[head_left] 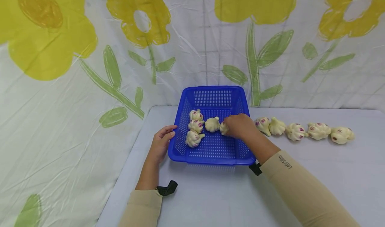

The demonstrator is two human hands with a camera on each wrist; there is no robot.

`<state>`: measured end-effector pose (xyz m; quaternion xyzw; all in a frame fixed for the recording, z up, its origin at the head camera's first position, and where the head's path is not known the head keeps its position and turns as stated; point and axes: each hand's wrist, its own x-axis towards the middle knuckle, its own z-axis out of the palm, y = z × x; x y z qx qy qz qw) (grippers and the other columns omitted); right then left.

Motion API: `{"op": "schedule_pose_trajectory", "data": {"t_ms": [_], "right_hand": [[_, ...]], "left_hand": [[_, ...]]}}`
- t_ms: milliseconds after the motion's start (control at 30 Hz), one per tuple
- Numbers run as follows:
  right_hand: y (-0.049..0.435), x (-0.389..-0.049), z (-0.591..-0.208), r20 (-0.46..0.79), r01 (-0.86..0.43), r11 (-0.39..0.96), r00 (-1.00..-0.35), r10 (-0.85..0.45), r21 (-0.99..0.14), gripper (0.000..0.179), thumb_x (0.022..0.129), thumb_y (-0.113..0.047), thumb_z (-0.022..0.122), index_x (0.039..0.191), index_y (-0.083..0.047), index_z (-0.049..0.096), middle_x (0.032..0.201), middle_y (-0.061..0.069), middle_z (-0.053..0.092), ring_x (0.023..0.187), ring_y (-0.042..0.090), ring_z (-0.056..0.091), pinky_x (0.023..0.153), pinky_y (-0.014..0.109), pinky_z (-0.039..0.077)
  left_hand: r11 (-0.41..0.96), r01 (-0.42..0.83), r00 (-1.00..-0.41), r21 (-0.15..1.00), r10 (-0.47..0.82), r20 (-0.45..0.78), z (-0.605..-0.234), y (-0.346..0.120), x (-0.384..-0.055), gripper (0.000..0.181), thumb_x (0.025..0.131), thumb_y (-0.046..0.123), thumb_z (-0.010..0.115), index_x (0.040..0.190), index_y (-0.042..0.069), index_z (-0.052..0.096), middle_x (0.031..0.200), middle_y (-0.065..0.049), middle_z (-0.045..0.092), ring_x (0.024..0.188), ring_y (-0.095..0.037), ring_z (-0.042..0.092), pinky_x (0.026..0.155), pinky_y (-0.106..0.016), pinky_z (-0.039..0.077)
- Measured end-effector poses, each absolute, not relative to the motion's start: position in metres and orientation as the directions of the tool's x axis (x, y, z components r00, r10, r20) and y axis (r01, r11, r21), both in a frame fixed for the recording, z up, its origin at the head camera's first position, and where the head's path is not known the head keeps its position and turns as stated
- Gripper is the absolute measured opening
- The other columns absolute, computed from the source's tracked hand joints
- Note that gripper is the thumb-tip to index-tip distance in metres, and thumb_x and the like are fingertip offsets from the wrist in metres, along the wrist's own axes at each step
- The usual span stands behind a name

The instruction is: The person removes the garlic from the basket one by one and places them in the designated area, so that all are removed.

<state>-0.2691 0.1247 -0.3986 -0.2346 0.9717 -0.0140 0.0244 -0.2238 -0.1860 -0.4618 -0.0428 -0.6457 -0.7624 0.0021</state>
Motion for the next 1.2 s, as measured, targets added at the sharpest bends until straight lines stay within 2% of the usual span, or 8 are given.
{"op": "schedule_pose_trajectory", "data": {"t_ms": [167,600,1200], "right_hand": [[0.1252,-0.2684,-0.3978,-0.041,-0.459,0.889,-0.888,-0.459,-0.013,0.020,0.082,-0.030,0.074,0.074,-0.015,0.064,0.068,0.001,0.065,0.064,0.019,0.058,0.082,0.045,0.051],[0.1246,-0.2684,-0.3960,-0.094,-0.446,0.895,-0.891,-0.445,-0.005,0.017,0.083,-0.029,0.074,0.082,-0.013,0.068,0.073,0.001,0.067,0.071,0.020,0.062,0.091,0.048,0.048],[0.1239,-0.2686,-0.3975,-0.105,-0.443,0.896,-0.891,-0.441,-0.002,0.017,0.085,-0.030,0.072,0.083,-0.013,0.069,0.075,0.002,0.068,0.072,0.020,0.062,0.093,0.049,0.047]], "left_hand": [[-0.175,0.062,-0.996,0.983,0.054,0.073,-0.4614,-0.1861,-0.2233,0.025,0.094,0.008,0.057,0.103,0.027,0.071,0.105,0.000,0.063,0.092,-0.012,0.061,0.075,-0.023,0.055],[-0.167,0.049,-0.997,0.985,0.049,0.057,-0.4619,-0.1863,-0.2240,0.023,0.094,0.009,0.059,0.107,0.023,0.070,0.107,-0.002,0.063,0.094,-0.013,0.062,0.076,-0.024,0.055],[-0.169,0.052,-0.997,0.984,0.056,0.062,-0.4634,-0.1876,-0.2248,0.024,0.094,0.009,0.059,0.105,0.026,0.072,0.108,-0.002,0.064,0.094,-0.013,0.062,0.077,-0.024,0.055]]}}
